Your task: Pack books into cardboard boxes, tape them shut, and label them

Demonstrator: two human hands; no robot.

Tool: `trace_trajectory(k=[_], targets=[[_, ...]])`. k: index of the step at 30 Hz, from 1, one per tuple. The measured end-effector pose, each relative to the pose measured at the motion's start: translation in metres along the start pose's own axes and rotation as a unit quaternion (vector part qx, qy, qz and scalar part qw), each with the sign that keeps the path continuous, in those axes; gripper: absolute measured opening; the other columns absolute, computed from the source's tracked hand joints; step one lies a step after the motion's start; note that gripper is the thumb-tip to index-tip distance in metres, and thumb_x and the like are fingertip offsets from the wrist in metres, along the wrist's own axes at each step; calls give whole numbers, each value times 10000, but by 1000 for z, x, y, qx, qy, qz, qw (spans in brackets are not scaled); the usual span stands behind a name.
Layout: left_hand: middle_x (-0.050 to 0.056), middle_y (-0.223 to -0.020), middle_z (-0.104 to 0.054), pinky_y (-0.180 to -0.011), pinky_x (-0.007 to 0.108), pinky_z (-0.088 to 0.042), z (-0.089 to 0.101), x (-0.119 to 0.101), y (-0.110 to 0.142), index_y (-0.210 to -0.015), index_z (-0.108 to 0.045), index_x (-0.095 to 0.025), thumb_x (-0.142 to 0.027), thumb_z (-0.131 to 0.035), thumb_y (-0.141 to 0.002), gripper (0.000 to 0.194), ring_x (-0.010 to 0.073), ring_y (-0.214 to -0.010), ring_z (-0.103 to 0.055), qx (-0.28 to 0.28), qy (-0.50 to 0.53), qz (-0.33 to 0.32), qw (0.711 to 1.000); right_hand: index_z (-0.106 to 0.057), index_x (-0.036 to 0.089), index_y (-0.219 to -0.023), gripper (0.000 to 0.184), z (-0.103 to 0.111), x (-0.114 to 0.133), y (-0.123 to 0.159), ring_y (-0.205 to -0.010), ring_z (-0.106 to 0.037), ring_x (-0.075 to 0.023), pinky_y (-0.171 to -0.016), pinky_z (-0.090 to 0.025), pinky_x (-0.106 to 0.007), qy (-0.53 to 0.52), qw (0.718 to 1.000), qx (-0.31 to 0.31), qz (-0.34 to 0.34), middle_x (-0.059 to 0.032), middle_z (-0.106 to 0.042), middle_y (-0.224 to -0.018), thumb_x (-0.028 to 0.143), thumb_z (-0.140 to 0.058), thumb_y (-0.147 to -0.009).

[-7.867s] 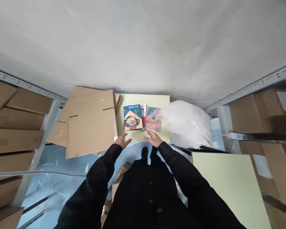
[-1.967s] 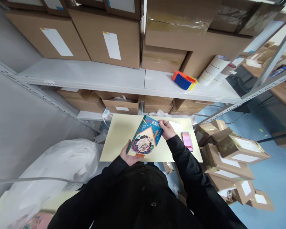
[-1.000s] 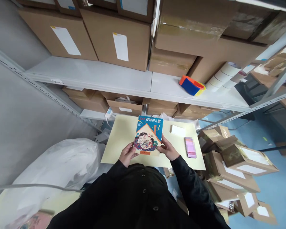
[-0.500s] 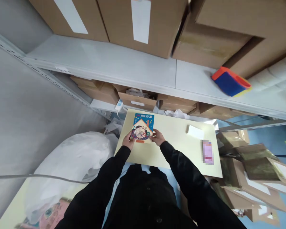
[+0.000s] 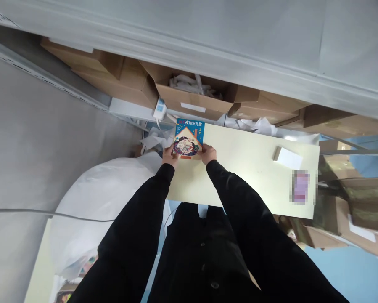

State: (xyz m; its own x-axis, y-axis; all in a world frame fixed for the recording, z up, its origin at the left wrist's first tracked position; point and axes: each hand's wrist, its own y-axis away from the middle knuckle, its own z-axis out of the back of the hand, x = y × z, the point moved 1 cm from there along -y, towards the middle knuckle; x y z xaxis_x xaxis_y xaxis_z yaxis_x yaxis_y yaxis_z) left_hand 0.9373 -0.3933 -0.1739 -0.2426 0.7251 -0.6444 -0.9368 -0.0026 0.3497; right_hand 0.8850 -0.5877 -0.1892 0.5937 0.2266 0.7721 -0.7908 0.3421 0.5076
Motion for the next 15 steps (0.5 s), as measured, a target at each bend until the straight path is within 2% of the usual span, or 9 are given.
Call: trace_trajectory(k=[2, 5, 10, 15], targets=[[115, -1032, -547, -950, 340, -434, 1, 2, -1, -1203, -609, -91, -94, -612, -642, 561, 232, -980, -564, 14, -10, -13, 1000, -670, 207, -796, 155, -1, -1, 4, -719, -569, -159, -727, -469, -284, 24, 1000, -17, 11, 1, -643, -713, 201, -648, -643], [96, -1025, -528, -947, 346, -437, 4, 8, -5, -1206, -612, -126, -105, -614, -646, 560, 222, -961, -564, 20, -12, -25, 999, -678, 217, -861, 205, -5, -1, 7, -734, -581, -162, -731, -475, -281, 17, 1000, -10, 14, 0, -656, -739, 211, -648, -658], [70, -1003, -529, -947, 359, -437, 4, 17, -13, -1193, -623, -164, -138, -624, -651, 542, 202, -902, -562, 29, -7, -38, 999, -667, 185, -974, 307, -11, 2, 8, -710, -598, -155, -747, -494, -288, -7, 1000, -16, -16, -17, -662, -794, 173, -644, -668], [115, -1067, -551, -970, 372, -427, 7, 14, -10, -1248, -574, -118, -141, -647, -648, 605, 223, -933, -579, 18, -16, -19, 1000, -589, 191, -1168, 490, 0, 8, 17, -727, -611, -134, -771, -513, -295, -77, 995, -29, -51, -55, -645, -982, 174, -658, -683]])
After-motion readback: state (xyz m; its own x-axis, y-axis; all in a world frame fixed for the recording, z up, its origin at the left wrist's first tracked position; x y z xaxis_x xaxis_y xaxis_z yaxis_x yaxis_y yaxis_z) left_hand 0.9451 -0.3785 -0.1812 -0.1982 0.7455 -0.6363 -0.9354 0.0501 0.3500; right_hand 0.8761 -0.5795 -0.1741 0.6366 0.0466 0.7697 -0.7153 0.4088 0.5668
